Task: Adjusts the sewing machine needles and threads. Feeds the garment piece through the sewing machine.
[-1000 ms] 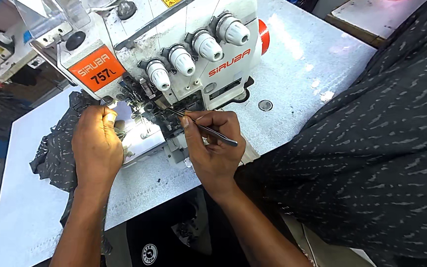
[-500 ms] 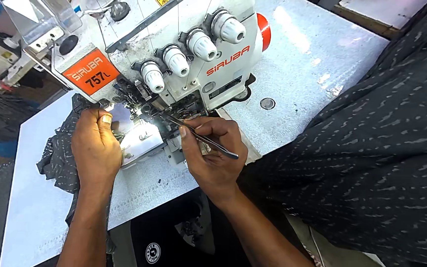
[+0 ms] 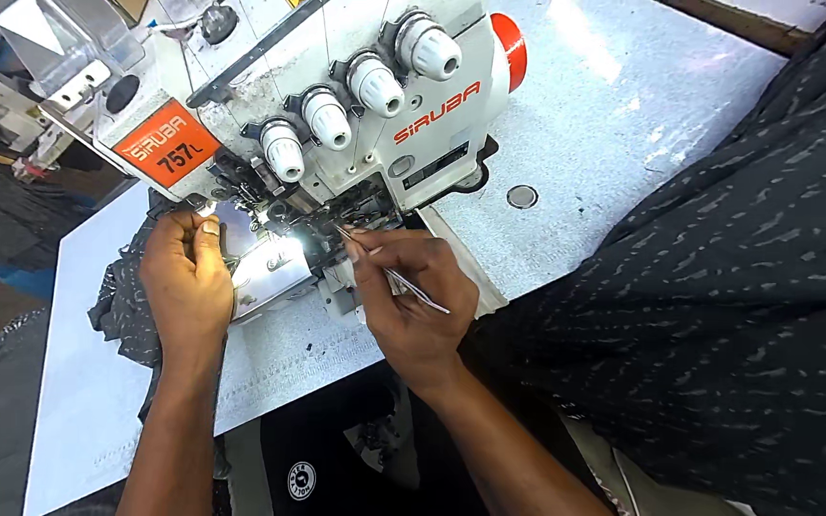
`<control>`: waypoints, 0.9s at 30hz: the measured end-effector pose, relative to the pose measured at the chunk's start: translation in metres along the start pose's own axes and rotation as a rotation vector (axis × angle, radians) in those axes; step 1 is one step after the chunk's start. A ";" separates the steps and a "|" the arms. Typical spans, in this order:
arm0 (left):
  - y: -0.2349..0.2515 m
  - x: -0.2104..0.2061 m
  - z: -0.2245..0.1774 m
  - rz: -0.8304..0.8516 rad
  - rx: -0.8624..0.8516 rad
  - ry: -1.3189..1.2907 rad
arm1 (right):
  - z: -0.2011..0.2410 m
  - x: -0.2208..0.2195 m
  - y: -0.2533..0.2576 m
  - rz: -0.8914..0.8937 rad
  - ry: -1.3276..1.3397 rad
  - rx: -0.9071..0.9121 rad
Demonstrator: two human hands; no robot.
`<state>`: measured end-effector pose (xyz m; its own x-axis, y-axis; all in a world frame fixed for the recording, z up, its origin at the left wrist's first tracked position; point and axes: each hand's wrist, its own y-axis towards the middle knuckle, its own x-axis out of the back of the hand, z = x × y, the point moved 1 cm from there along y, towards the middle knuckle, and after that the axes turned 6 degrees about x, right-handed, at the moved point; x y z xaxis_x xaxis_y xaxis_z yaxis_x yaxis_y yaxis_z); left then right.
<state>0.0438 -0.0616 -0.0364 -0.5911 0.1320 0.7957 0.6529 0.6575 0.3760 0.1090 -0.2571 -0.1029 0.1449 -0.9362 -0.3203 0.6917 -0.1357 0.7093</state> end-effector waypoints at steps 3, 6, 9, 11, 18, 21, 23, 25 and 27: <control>0.005 -0.003 0.007 0.030 0.103 -0.185 | 0.004 0.002 -0.001 -0.043 0.011 -0.001; 0.018 -0.007 0.016 0.041 0.165 -0.389 | 0.012 0.012 0.001 -0.036 0.047 0.016; 0.027 -0.012 0.034 -0.071 0.116 -0.515 | 0.020 0.028 0.001 0.015 0.000 0.042; 0.022 -0.013 0.042 -0.220 -0.036 -0.456 | 0.026 0.039 -0.003 0.043 -0.024 0.051; -0.025 0.022 0.029 -0.124 -0.408 -0.286 | 0.043 0.052 -0.006 0.188 -0.073 0.098; -0.028 0.030 0.027 0.097 -0.293 -0.152 | 0.046 0.044 -0.008 0.269 -0.111 0.107; -0.023 0.029 0.029 0.159 -0.235 -0.129 | 0.048 0.039 -0.013 0.317 -0.178 0.085; -0.018 0.028 0.029 0.139 -0.213 -0.132 | 0.052 0.035 -0.016 0.375 -0.233 0.076; -0.011 0.024 0.028 0.103 -0.208 -0.112 | 0.056 0.034 -0.017 0.434 -0.271 0.075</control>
<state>0.0092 -0.0449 -0.0343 -0.5581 0.2794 0.7813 0.7887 0.4712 0.3949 0.0631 -0.3047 -0.0906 0.2117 -0.9605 0.1806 0.5543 0.2702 0.7872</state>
